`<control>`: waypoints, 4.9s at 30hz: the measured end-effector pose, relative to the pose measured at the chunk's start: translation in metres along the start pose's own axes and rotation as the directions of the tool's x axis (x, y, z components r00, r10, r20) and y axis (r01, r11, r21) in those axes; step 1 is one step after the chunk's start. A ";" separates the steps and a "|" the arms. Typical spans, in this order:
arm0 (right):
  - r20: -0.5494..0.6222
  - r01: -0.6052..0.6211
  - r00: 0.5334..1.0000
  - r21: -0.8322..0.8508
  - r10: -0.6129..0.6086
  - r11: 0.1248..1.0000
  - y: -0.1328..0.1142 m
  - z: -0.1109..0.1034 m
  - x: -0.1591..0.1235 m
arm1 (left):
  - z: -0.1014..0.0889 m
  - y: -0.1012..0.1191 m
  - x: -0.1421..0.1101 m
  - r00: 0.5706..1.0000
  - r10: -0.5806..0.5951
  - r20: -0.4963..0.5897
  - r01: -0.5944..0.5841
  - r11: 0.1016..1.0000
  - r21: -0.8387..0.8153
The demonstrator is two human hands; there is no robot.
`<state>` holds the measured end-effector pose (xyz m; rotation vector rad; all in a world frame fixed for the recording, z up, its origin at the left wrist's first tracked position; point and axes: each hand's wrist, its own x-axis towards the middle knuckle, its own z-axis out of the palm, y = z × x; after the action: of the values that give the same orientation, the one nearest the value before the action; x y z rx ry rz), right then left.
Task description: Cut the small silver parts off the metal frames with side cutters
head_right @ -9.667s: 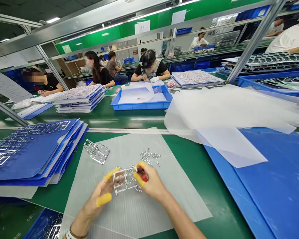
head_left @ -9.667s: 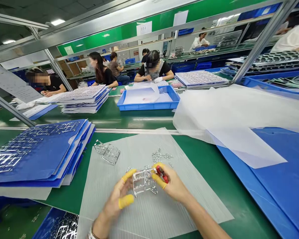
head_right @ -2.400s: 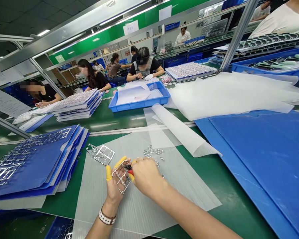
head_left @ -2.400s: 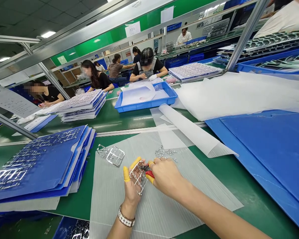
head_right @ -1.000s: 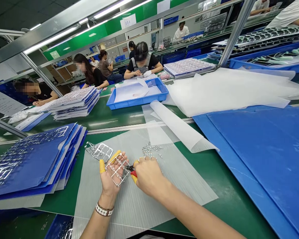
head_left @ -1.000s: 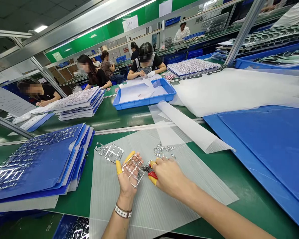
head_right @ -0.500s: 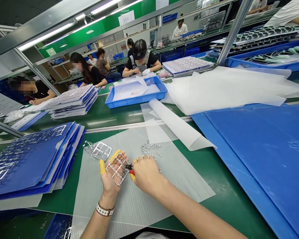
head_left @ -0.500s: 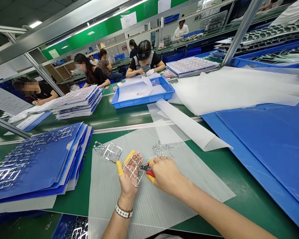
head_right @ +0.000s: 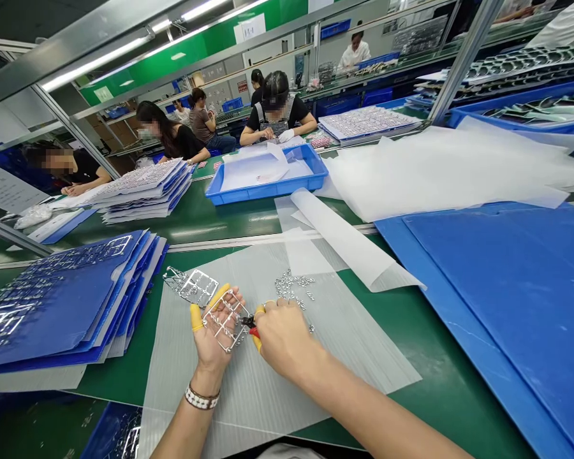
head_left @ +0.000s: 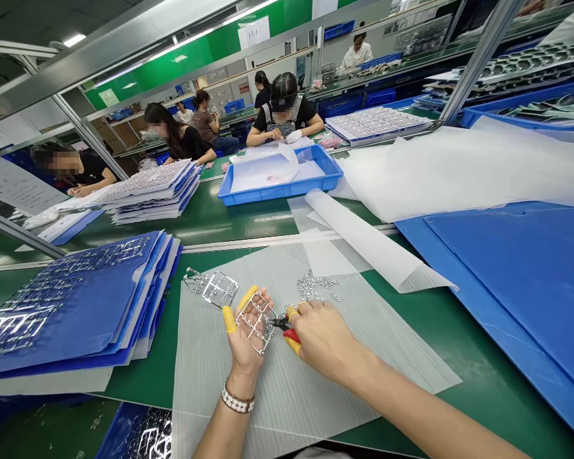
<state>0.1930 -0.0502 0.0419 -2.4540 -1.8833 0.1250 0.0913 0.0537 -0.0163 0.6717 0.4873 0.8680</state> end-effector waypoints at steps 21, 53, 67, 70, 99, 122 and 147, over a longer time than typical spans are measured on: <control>0.008 0.046 0.999 0.038 -0.046 0.998 -0.012 -0.003 -0.001 | 0.007 -0.007 -0.002 0.998 0.048 -0.034 -0.046 0.997 0.056; 0.185 -0.150 0.952 0.976 0.242 -0.156 0.011 0.039 0.023 | -0.003 -0.015 -0.010 0.685 0.263 0.679 -0.723 0.355 0.593; -0.168 0.036 0.934 0.922 0.315 0.384 0.014 0.026 0.003 | 0.000 0.000 -0.019 0.980 0.173 0.098 -0.199 0.873 0.446; -0.376 0.248 0.926 0.677 0.036 0.693 0.007 0.026 -0.009 | -0.001 0.007 -0.014 0.978 -0.210 0.002 0.208 0.968 0.140; -0.002 0.034 0.999 0.045 -0.034 0.998 -0.012 0.003 0.011 | 0.004 -0.010 -0.009 0.974 -0.219 -0.051 0.218 0.975 -0.029; -0.067 -0.015 0.998 -0.051 0.012 0.999 0.001 -0.010 0.008 | 0.005 -0.004 -0.013 0.975 -0.219 -0.030 0.220 0.975 0.013; -0.027 -0.034 0.999 -0.032 0.033 0.999 0.012 -0.002 0.004 | 0.002 0.001 -0.006 0.969 -0.247 -0.007 0.247 0.969 -0.012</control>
<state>0.2062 -0.0493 0.0432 -2.4962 -1.8491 0.0630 0.0887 0.0491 -0.0135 0.5830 0.5606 0.6379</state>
